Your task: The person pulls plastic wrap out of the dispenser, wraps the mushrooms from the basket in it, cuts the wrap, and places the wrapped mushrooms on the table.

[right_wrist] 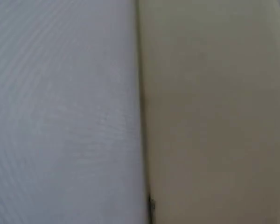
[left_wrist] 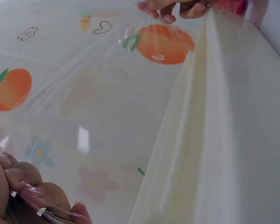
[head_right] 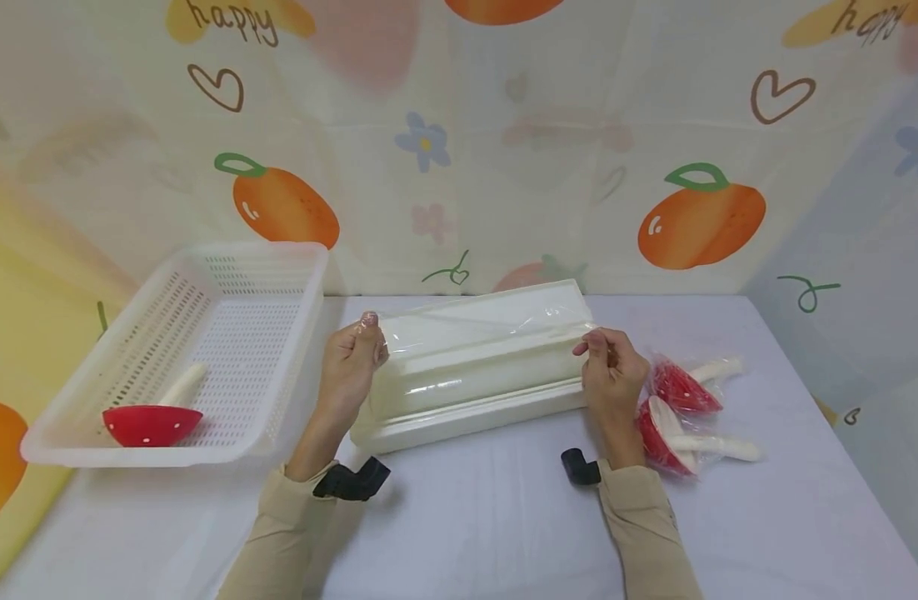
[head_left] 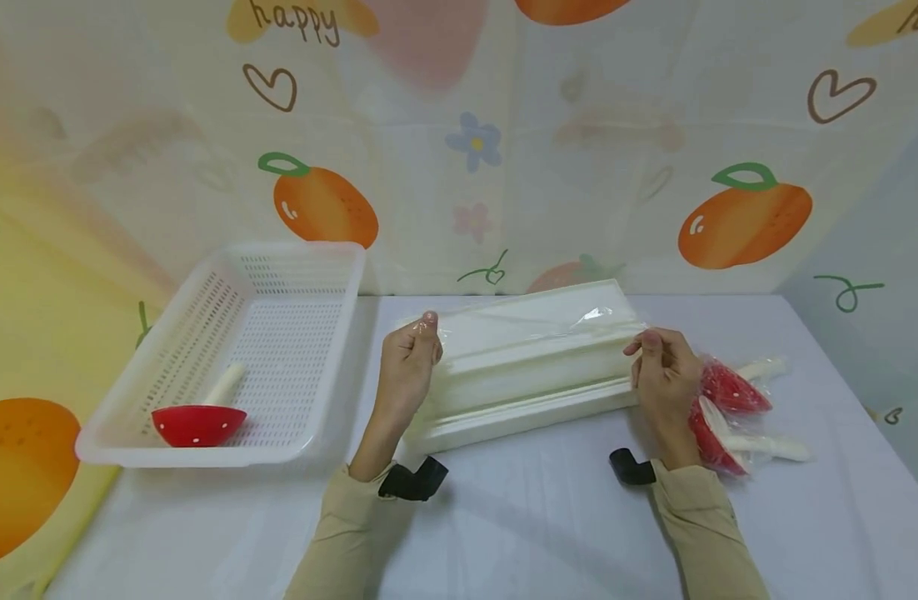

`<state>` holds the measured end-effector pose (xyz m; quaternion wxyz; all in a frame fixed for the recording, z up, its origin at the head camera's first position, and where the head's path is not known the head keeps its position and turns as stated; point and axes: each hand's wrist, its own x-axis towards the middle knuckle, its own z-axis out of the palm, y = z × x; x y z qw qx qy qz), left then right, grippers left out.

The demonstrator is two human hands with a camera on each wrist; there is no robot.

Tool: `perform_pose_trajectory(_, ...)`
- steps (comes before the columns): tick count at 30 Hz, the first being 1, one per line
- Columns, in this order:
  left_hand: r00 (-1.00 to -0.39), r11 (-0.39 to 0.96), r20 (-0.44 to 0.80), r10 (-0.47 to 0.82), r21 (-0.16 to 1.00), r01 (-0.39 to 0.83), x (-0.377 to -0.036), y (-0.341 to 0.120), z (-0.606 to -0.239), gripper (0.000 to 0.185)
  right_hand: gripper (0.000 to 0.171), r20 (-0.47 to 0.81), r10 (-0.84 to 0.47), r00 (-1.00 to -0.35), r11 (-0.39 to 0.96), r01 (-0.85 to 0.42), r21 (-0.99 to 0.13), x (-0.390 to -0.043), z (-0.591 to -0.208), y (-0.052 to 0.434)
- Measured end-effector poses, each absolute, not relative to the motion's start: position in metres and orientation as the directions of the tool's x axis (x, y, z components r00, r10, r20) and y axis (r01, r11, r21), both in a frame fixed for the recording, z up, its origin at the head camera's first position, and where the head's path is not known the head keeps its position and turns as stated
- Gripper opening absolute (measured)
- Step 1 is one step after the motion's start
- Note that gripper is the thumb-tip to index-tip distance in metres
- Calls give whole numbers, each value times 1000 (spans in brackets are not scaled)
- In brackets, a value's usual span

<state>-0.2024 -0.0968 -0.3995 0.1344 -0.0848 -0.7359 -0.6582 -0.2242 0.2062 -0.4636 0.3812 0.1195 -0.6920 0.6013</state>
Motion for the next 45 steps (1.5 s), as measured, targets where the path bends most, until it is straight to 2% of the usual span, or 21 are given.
perform_pose_trajectory(6, -951, 146, 307, -39, 943, 299, -200, -101, -397, 58, 21, 679, 267, -684, 248, -632, -734, -225, -460, 205)
perform_pose_trajectory(15, -939, 212, 306, -155, 939, 271, -197, -100, -392, 56, 20, 704, 215, -677, 273, -651, -708, -223, -451, 207)
perform_pose_trajectory(21, -947, 191, 275, -166, 951, 242, -193, -101, -387, 54, 20, 712, 205, -672, 269, -661, -701, -221, -447, 205)
perform_pose_trajectory(27, -924, 165, 344, -167, 934, 318, -190, -101, -380, 51, 20, 761, 190, -621, 360, -677, -642, -221, -443, 202)
perform_pose_trajectory(36, -909, 176, 382, -165, 918, 354, -190, -101, -379, 44, 17, 821, 179, -542, 495, -672, -551, -223, -443, 201)
perform_pose_trajectory(45, -911, 171, 387, -140, 916, 362, -187, -100, -376, 45, 42, 873, 255, -416, 546, -683, -485, -225, -454, 196)
